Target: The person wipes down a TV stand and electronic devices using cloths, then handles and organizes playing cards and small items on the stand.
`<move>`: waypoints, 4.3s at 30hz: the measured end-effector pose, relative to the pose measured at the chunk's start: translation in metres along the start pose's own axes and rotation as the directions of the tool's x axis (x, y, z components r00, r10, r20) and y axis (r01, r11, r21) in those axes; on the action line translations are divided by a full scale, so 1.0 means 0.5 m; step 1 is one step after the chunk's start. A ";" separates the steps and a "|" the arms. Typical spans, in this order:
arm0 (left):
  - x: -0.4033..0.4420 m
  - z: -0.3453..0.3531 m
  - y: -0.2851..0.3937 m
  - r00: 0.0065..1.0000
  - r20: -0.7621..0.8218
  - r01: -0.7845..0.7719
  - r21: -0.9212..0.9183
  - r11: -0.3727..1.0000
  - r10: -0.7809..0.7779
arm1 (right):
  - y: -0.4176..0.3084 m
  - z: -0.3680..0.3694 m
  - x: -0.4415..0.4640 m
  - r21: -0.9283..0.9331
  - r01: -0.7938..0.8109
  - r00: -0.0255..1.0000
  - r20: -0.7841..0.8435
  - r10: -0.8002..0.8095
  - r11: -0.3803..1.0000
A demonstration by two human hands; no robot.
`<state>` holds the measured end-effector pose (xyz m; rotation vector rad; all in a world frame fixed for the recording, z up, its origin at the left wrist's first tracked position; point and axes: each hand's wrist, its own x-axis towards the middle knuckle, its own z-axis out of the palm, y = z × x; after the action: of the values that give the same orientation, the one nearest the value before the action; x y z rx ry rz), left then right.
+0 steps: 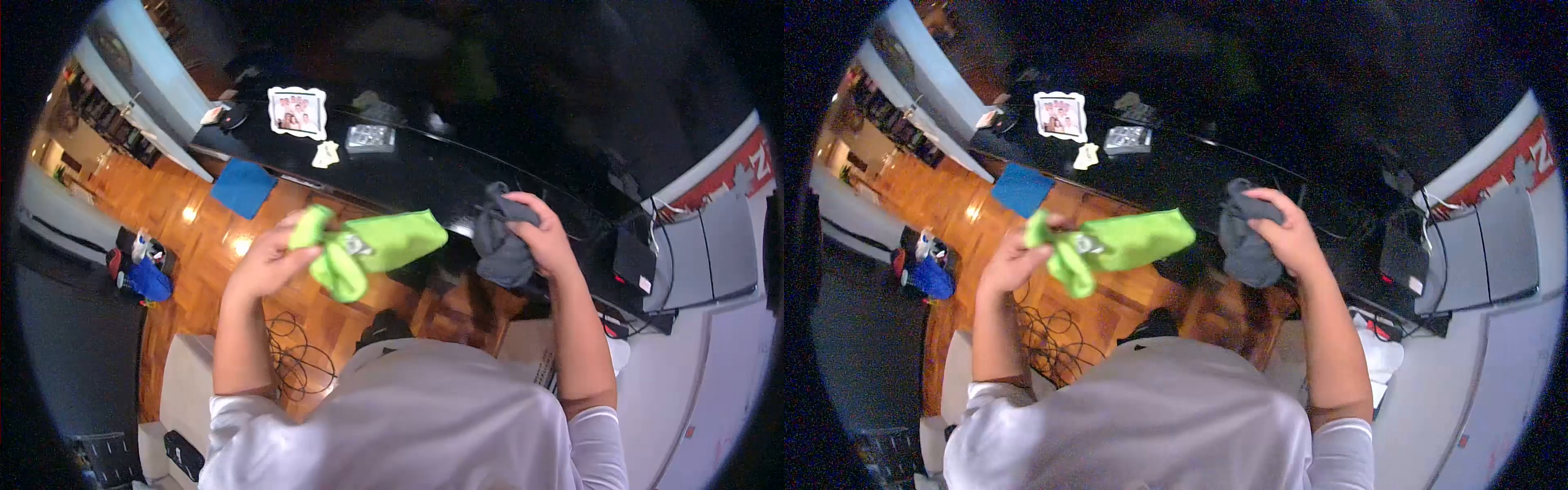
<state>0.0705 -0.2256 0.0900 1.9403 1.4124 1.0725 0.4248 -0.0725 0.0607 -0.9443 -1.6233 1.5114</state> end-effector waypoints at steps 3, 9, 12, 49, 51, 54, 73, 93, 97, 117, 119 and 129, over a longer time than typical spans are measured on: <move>-0.037 -0.012 -0.067 0.843 -0.150 0.221 -0.777 0.589 -0.516 | 0.029 -0.004 -0.011 0.227 -0.101 0.985 -0.112 0.129 0.969; -0.079 0.094 -0.225 0.510 0.145 0.785 -0.481 0.390 -0.848 | 0.273 0.037 -0.160 -0.326 -0.146 0.968 -0.241 0.067 0.934; -0.010 0.107 -0.161 0.537 0.230 0.826 -0.338 0.451 -0.811 | 0.348 0.078 -0.270 0.125 -0.439 0.769 -0.461 0.444 0.890; -0.064 0.197 -0.245 0.586 0.417 0.805 -0.203 0.558 -0.694 | 0.486 0.092 -0.588 0.546 -0.313 0.251 -0.741 0.623 0.777; -0.112 0.209 -0.246 0.550 0.357 0.835 -0.218 0.505 -0.755 | 0.531 0.058 -0.529 0.462 -0.401 0.421 -0.674 0.607 0.791; -0.192 0.257 -0.235 0.630 0.029 0.775 -0.080 0.627 -0.776 | 0.461 0.072 -0.382 0.371 -0.435 0.676 -0.468 0.570 0.820; -0.257 0.234 -0.168 0.629 0.307 0.506 -0.860 0.076 -0.714 | 0.298 0.460 -0.051 -0.061 -0.244 0.921 0.299 0.251 0.968; -0.146 0.258 -0.546 0.395 0.177 0.297 -0.953 -0.057 -0.901 | 0.453 0.306 -0.157 -0.001 -0.728 0.661 -0.266 0.701 0.686; 0.033 0.320 -0.648 0.325 0.091 0.229 -0.973 -0.015 -0.942 | 0.405 0.266 -0.288 0.078 -0.867 0.421 -0.411 0.808 0.492; 0.170 0.359 -0.850 0.235 0.126 0.330 -0.943 -0.043 -0.964 | 0.315 0.268 -0.305 -0.133 -0.756 0.589 -0.563 0.579 0.641; 0.148 0.402 -0.890 0.340 -0.046 0.293 -0.944 0.153 -0.939 | 0.256 0.231 -0.285 -0.442 -0.503 0.809 -0.544 0.224 0.743; -0.116 0.258 -0.482 0.713 0.300 0.548 -0.802 0.236 -0.634 | -0.010 0.148 0.032 -0.916 0.043 0.979 -0.042 -0.202 0.400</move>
<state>0.0380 -0.1942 -0.1854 0.5022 1.1124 1.1252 0.3519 -0.0941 0.0618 -1.3935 -2.3711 0.2635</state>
